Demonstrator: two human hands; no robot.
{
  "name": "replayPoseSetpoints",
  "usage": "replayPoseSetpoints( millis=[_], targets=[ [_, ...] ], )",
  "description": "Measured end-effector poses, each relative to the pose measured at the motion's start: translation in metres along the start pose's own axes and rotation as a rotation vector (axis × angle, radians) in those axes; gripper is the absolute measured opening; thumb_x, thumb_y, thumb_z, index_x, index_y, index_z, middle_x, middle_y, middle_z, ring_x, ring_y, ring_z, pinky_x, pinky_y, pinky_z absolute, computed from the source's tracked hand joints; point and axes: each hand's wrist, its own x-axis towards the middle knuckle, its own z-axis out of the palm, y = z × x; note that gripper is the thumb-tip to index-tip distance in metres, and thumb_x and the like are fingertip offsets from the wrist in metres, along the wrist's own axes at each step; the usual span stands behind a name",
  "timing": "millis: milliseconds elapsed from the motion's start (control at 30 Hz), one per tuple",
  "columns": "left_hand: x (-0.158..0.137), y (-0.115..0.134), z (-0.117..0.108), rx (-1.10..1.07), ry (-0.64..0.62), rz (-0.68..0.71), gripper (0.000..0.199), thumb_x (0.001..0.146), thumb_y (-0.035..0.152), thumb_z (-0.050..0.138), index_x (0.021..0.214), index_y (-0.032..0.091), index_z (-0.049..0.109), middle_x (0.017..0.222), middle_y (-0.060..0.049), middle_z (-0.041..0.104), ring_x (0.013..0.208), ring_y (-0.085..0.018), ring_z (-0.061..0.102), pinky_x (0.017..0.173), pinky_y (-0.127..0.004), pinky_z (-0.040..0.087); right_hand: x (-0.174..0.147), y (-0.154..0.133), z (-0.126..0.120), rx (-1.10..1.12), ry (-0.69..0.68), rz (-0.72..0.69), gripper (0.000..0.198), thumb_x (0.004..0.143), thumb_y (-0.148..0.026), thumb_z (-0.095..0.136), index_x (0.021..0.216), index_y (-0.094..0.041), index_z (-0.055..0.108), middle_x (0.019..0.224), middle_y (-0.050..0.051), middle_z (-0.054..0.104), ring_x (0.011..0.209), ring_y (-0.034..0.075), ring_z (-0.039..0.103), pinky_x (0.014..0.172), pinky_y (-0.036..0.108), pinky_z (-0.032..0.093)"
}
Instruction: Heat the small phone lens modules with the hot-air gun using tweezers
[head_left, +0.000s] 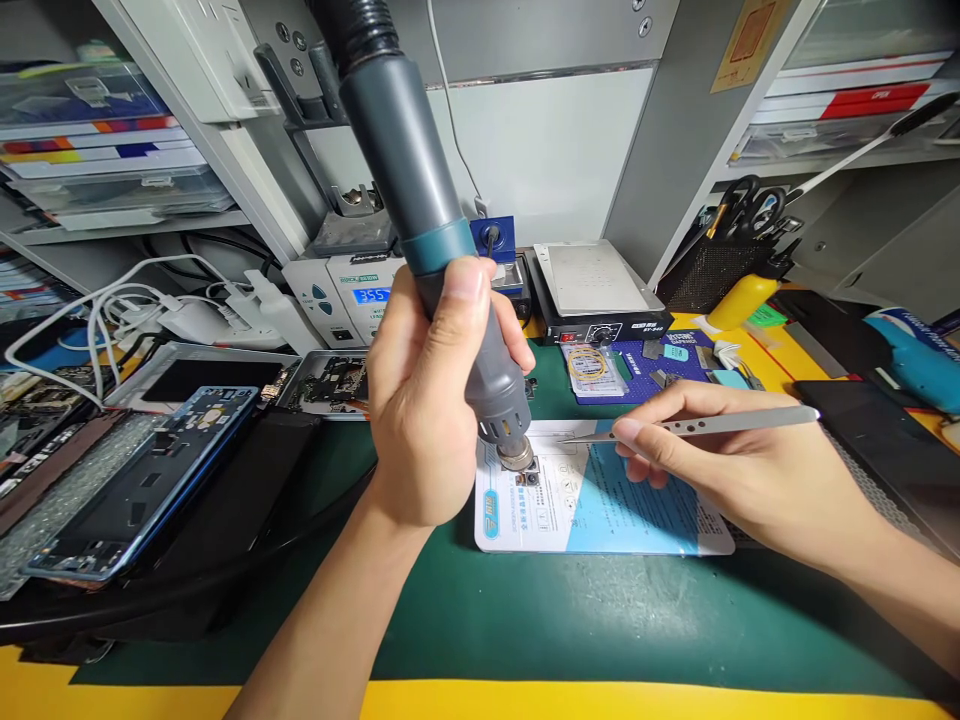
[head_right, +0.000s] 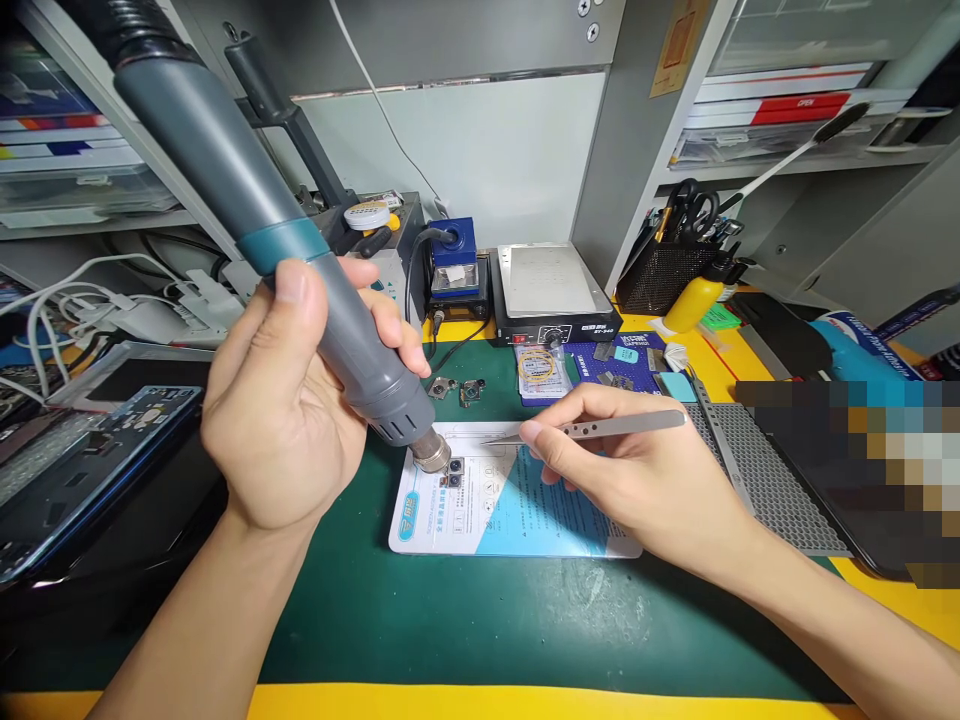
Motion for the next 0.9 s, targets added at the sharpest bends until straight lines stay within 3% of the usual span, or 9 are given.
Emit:
replayPoseSetpoints(
  millis=[333,567,900],
  targets=[
    [-0.0015,0.0005,-0.0005,0.010,-0.025,-0.021,0.024,0.096,0.049,0.061,0.096,0.026,0.065,0.073,-0.001,0.066,0.065,-0.019,0.065,0.061,-0.036,0.048,0.0019,-0.0016,0.0006,-0.001,0.005,-0.017,0.026,0.082,-0.045,0.080,0.076,-0.020,0.077,0.069,0.004,0.074,0.056,0.014,0.066,0.053,0.022,0.054],
    [-0.0023,0.0024,0.0011,0.009,-0.035,-0.035,0.022,0.097,0.047,0.058,0.094,0.026,0.063,0.071,-0.002,0.063,0.064,-0.020,0.063,0.060,-0.037,0.047,0.0039,0.0021,0.0031,-0.029,0.056,-0.129,0.025,0.084,-0.043,0.076,0.073,-0.021,0.077,0.062,-0.001,0.071,0.050,0.014,0.066,0.046,0.022,0.054],
    [-0.0048,0.0042,0.0031,-0.018,-0.045,-0.065,0.024,0.100,0.046,0.053,0.093,0.025,0.063,0.072,-0.003,0.063,0.064,-0.020,0.064,0.060,-0.035,0.050,0.0058,0.0052,0.0019,-0.010,0.044,-0.216,0.025,0.083,-0.043,0.078,0.072,-0.021,0.077,0.062,0.001,0.072,0.047,0.014,0.066,0.040,0.021,0.055]
  ],
)
